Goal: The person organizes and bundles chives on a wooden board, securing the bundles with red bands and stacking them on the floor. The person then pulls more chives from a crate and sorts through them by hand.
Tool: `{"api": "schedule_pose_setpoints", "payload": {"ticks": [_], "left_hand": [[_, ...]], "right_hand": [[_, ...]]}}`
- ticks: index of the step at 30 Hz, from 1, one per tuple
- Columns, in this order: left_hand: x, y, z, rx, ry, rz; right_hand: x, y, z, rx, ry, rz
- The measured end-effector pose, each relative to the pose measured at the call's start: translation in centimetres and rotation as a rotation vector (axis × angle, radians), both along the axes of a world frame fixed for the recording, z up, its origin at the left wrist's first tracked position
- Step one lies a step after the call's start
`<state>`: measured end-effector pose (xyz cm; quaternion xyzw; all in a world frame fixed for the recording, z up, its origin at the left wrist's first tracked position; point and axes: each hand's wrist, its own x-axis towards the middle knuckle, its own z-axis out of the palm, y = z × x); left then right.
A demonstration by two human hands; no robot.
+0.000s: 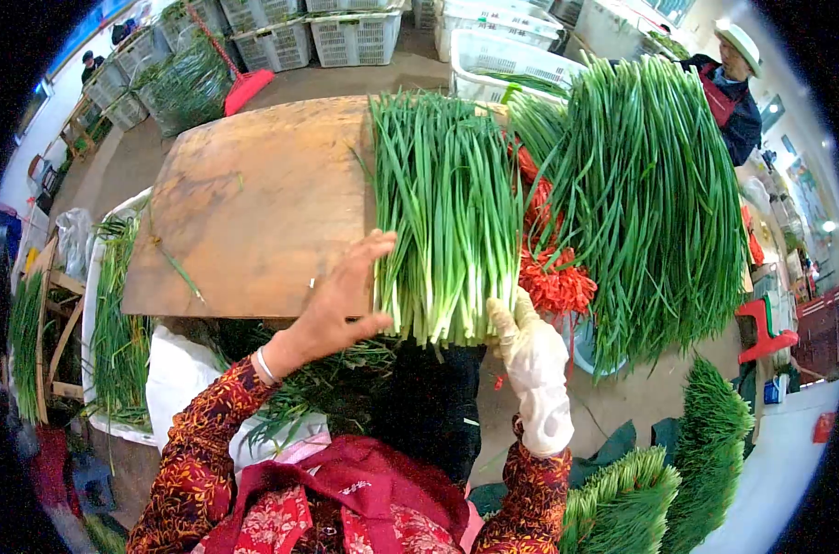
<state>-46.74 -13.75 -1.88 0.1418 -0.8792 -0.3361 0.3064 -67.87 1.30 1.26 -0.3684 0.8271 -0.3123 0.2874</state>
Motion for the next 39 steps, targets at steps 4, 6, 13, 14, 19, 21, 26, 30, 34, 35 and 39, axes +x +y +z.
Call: {"api": "schedule_pose_setpoints", "payload": {"ticks": [4,6,13,14,19,21,26,30,34,35,39], "left_hand": [[1.2,-0.5,-1.7,0.229,0.029,0.131],[1.3,-0.4,-2.3,0.249,0.03,0.173],[-0.8,0.9,-2.8,0.388,0.035,0.179],[-1.3,1.1,-3.0,0.394,0.035,0.178],[-1.9,1.3,-2.7,0.344,0.077,0.244],[-2.3,0.7,-1.4,0.268,0.111,0.201],[-7.2,-2.1,0.6,-0.121,0.138,-0.071],[-10.7,-4.7,-1.8,-0.321,-0.014,-0.178],[-10.8,-4.8,-1.8,-0.37,-0.051,-0.181],[-10.6,-4.7,-1.8,-0.367,-0.058,-0.175],[-10.6,-4.5,-1.8,-0.34,-0.061,-0.166]], "right_hand": [[-0.3,0.8,0.4,-0.046,-0.045,-0.018],[-1.1,1.6,-0.3,-0.06,-0.053,-0.046],[2.0,2.3,2.9,-0.251,0.504,0.031],[2.7,1.9,3.1,-0.392,0.583,0.139],[5.2,-0.6,2.8,-0.26,0.666,0.315],[5.0,-1.1,2.3,-0.251,0.67,0.31],[4.8,-0.9,2.0,-0.255,0.705,0.305],[4.1,-1.3,2.3,-0.188,0.605,0.283],[3.6,-3.2,2.6,-0.2,0.735,0.252],[3.4,-3.6,2.1,-0.183,0.826,0.299],[3.2,-4.1,1.4,-0.173,0.908,0.362]]}}
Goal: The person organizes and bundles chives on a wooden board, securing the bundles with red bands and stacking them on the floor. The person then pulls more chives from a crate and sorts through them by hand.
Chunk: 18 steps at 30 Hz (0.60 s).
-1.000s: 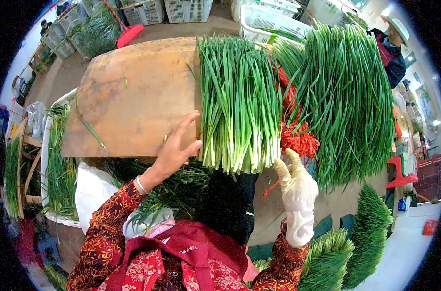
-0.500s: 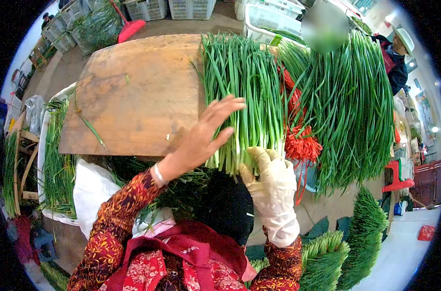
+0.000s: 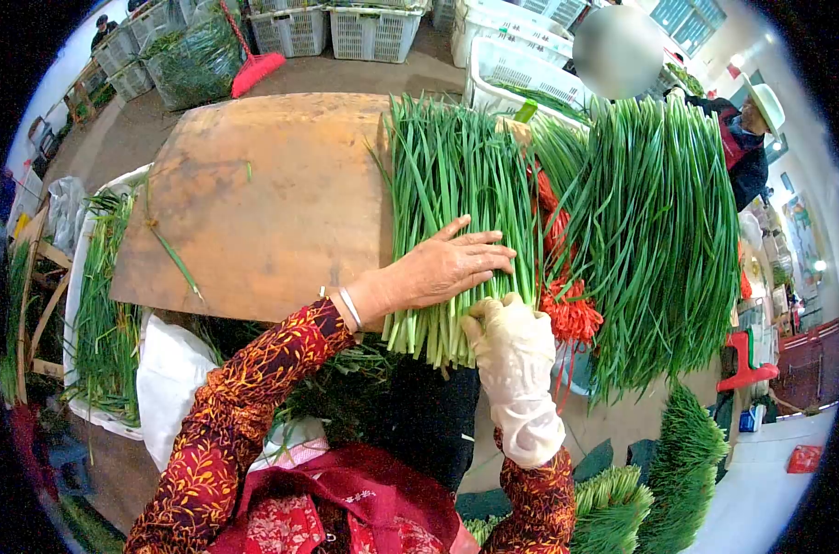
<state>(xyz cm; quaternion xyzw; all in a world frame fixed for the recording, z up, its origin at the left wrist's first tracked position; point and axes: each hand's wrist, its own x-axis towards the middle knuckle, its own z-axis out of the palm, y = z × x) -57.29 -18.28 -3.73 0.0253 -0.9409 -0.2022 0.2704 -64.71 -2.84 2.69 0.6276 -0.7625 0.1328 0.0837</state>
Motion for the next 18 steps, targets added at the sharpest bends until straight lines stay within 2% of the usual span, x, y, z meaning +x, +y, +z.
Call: {"api": "schedule_pose_setpoints", "payload": {"ticks": [7,13,16,18], "left_hand": [[0.2,0.1,-0.5,0.027,0.023,-0.025],[0.0,0.1,0.3,0.026,-0.112,-0.026],[0.3,0.0,0.8,0.092,-0.134,-0.047],[0.4,0.0,0.9,0.107,-0.143,-0.055]], "right_hand": [[-0.6,0.2,0.0,0.11,-0.13,-0.011],[-0.7,0.3,1.0,0.265,-0.224,-0.052],[-0.8,0.8,1.2,0.234,-0.337,-0.042],[-0.9,1.6,1.1,0.183,-0.309,0.008]]}}
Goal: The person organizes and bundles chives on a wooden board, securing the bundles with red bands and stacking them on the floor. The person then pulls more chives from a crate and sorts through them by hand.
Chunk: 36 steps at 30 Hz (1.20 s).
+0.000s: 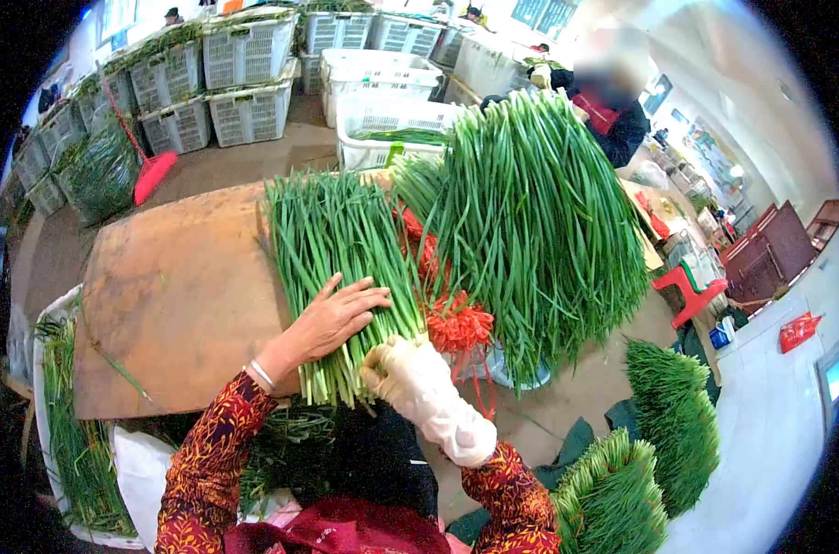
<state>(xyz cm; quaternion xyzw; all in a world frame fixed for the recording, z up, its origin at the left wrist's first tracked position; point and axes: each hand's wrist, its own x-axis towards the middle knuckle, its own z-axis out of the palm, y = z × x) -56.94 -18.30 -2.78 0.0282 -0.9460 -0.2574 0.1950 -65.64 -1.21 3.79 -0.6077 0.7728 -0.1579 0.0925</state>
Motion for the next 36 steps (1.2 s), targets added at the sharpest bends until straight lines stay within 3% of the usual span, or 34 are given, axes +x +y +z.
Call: {"api": "schedule_pose_setpoints", "payload": {"ticks": [3,5,7,9,12,13,17,20,21,23,24,36], "left_hand": [[-0.2,0.0,0.3,0.031,-0.029,-0.004],[0.0,0.1,0.6,0.049,-0.065,0.003],[0.0,0.1,0.8,0.056,-0.072,0.001],[0.1,0.2,0.8,0.059,-0.063,-0.001],[0.2,0.2,0.8,0.065,-0.051,0.004],[0.2,0.2,0.8,0.07,-0.054,0.002],[0.3,0.2,1.1,0.088,-0.066,-0.004],[0.2,0.1,1.0,0.066,-0.06,-0.009],[0.1,0.1,1.0,0.055,-0.056,-0.016],[0.1,0.2,1.1,0.022,-0.078,0.002],[0.0,0.1,0.9,0.014,-0.081,0.002],[-0.5,-0.1,0.4,0.057,-0.105,-0.001]], "right_hand": [[0.6,1.7,0.9,-0.037,0.019,0.056],[1.4,3.3,1.8,-0.159,-0.133,0.142],[2.3,4.8,3.2,-0.001,-0.309,0.25],[3.3,5.9,4.5,0.166,-0.364,0.459],[5.0,6.9,4.4,-0.009,-0.629,0.746],[5.1,6.8,4.8,0.124,-0.7,0.844],[5.8,5.7,7.3,0.078,-1.097,1.189],[7.4,4.1,7.9,-0.184,-1.228,1.419],[8.3,3.4,8.4,-0.301,-1.16,1.44],[10.1,0.9,10.3,0.093,-1.098,1.578],[10.7,0.2,10.7,0.148,-1.059,1.617],[15.2,-2.9,14.1,-0.188,-1.108,1.715]]}}
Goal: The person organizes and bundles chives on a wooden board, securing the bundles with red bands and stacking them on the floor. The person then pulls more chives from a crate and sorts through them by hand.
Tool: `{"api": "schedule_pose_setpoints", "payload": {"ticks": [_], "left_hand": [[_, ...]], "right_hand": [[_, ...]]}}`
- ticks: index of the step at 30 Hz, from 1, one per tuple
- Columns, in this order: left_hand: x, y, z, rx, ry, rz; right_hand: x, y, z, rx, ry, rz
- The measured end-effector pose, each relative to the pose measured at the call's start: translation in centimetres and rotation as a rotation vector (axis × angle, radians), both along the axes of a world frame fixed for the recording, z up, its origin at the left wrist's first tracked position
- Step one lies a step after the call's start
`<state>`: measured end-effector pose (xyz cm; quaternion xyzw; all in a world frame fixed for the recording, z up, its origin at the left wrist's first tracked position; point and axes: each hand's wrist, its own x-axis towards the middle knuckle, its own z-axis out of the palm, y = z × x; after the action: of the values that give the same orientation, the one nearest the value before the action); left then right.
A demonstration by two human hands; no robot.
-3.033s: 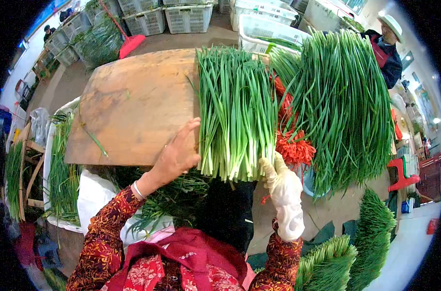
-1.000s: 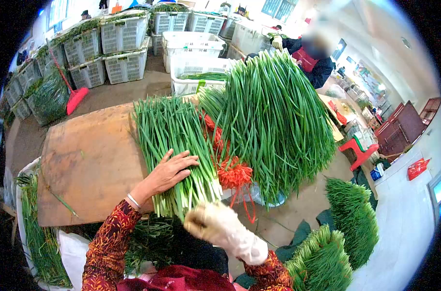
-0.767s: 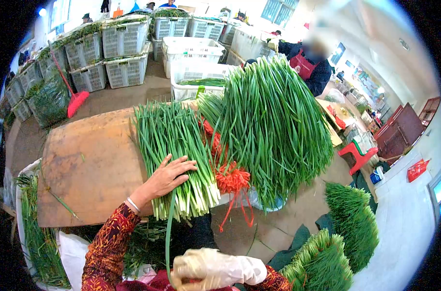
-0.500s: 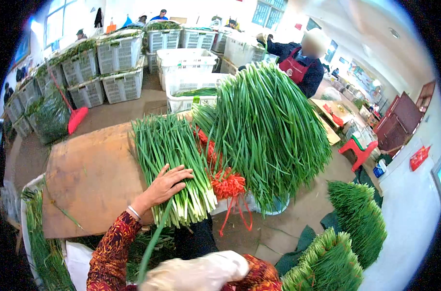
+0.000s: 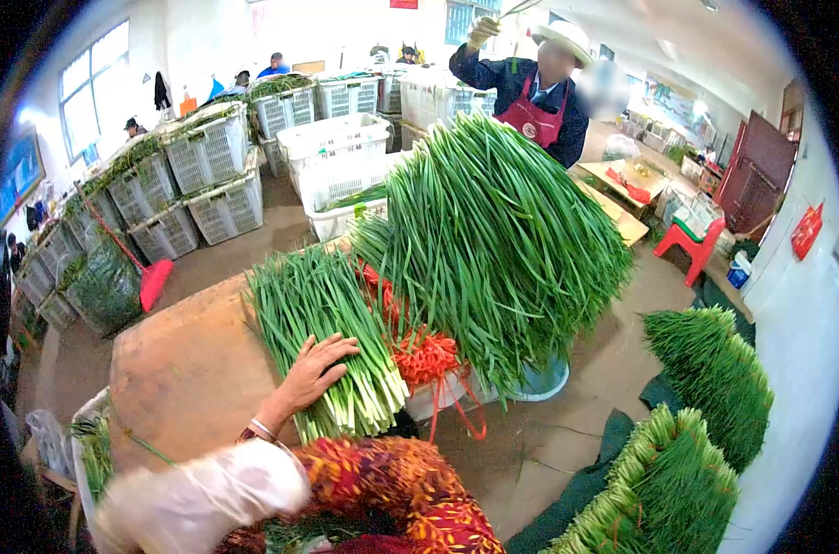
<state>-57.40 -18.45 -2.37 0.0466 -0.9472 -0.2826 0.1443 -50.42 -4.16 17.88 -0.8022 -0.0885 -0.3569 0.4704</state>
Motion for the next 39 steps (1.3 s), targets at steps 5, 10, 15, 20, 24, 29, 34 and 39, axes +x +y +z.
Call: {"api": "schedule_pose_setpoints", "payload": {"ticks": [5,10,15,20,24,29,34,39], "left_hand": [[0.3,0.2,0.3,-0.021,-0.007,0.005],[0.4,0.4,0.6,-0.04,-0.012,0.009],[0.4,0.6,0.9,-0.054,-0.005,0.007],[0.4,0.8,1.2,-0.069,-0.041,0.026],[0.5,0.6,1.4,-0.067,-0.046,0.014],[0.3,0.4,0.7,-0.108,-0.039,0.016],[0.7,0.9,1.8,-0.07,-0.05,0.025],[0.7,0.8,2.1,-0.045,-0.099,0.029]], "right_hand": [[1.5,-4.5,-1.7,0.143,0.015,-0.157],[-3.4,1.7,-12.8,0.363,0.312,-0.143],[-8.9,8.0,-21.5,0.203,1.606,-0.448],[-18.5,7.5,-7.8,0.379,0.985,-1.073],[-32.0,2.5,-2.9,-0.227,0.131,-1.961],[-51.1,-3.2,-0.5,-0.416,0.553,-2.676],[-55.1,-6.2,-0.1,0.008,0.803,-2.671],[-55.7,-8.1,-0.6,0.198,1.034,-2.707]]}}
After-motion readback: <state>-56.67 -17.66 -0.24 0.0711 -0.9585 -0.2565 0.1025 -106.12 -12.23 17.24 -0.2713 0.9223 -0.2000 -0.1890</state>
